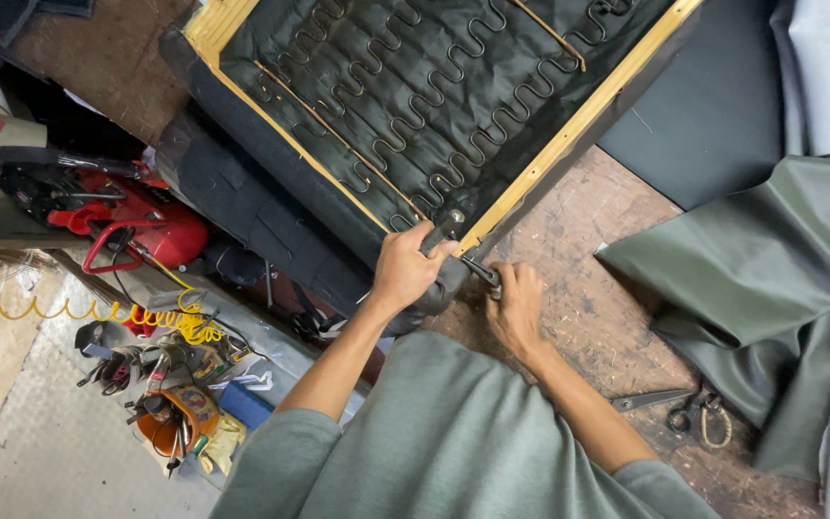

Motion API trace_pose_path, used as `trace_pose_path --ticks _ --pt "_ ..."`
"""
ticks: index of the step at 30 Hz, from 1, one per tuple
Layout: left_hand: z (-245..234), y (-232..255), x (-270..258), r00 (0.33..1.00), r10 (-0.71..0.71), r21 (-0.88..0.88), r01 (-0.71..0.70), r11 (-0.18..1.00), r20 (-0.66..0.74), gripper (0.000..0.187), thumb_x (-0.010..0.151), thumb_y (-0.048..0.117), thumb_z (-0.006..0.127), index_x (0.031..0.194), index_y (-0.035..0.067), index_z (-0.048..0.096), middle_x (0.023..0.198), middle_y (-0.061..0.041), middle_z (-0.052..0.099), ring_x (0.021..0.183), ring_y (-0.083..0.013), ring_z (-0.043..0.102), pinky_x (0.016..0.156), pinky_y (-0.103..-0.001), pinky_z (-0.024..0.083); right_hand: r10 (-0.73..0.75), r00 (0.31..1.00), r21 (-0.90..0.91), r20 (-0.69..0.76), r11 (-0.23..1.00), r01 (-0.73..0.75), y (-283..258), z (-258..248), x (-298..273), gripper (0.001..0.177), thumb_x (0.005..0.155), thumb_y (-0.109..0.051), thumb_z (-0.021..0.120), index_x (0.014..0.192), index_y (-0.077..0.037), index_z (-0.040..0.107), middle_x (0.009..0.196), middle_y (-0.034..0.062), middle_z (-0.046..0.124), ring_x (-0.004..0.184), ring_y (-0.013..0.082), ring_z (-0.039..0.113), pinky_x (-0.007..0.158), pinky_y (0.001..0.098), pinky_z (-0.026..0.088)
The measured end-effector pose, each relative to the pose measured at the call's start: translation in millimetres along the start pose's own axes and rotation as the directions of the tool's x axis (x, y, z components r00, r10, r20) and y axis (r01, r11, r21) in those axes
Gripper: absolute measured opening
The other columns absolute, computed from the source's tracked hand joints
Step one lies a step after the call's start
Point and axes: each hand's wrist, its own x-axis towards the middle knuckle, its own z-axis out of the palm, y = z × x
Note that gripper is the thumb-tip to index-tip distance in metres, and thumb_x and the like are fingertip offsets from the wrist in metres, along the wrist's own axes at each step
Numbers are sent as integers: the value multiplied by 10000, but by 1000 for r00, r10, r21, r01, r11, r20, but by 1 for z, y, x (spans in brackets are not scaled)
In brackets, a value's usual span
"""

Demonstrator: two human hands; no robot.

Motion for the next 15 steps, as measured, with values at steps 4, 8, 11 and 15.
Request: trace_pose_path --ticks 4,8,11,15 --pt "-1 4 2 1000 -23 3 23 1000 6 240 872 219 785 840 19 656 643 -157 629 577 -333 657 537 -388 479 4 1000 23 8 1000 -4 -1 4 0 427 767 13 684 1175 -77 599 1036 157 531 998 355 511 832 466 389" --pt "0 4 2 999 -35 19 35 999 6 251 885 218 787 854 7 655 641 -181 598 562 -356 608 542 -395 475 65 987 47 149 996 -73 2 -4 5 330 801 -96 718 1114 -34 632 879 149 573 780 353 564 701 448 444" --pt "1 -1 1 1000 -4 5 5 1000 -16 229 889 210 786 876 16 666 657 -171 620 589 -337 641 540 -383 481 172 698 349 695 769 -536 20 -13 20 216 964 -249 730 979 -51 647 670 40 548 579 240 566 598 376 484" --pt "6 -7 0 1000 -22 8 22 1000 -13 211 856 188 807 874 19 682 632 -145 633 553 -290 654 541 -369 493 -304 287 370 908 264 -891 62 -46 21 321 998 -286 691 834 -45 554 630 22 539 562 160 564 549 351 511"
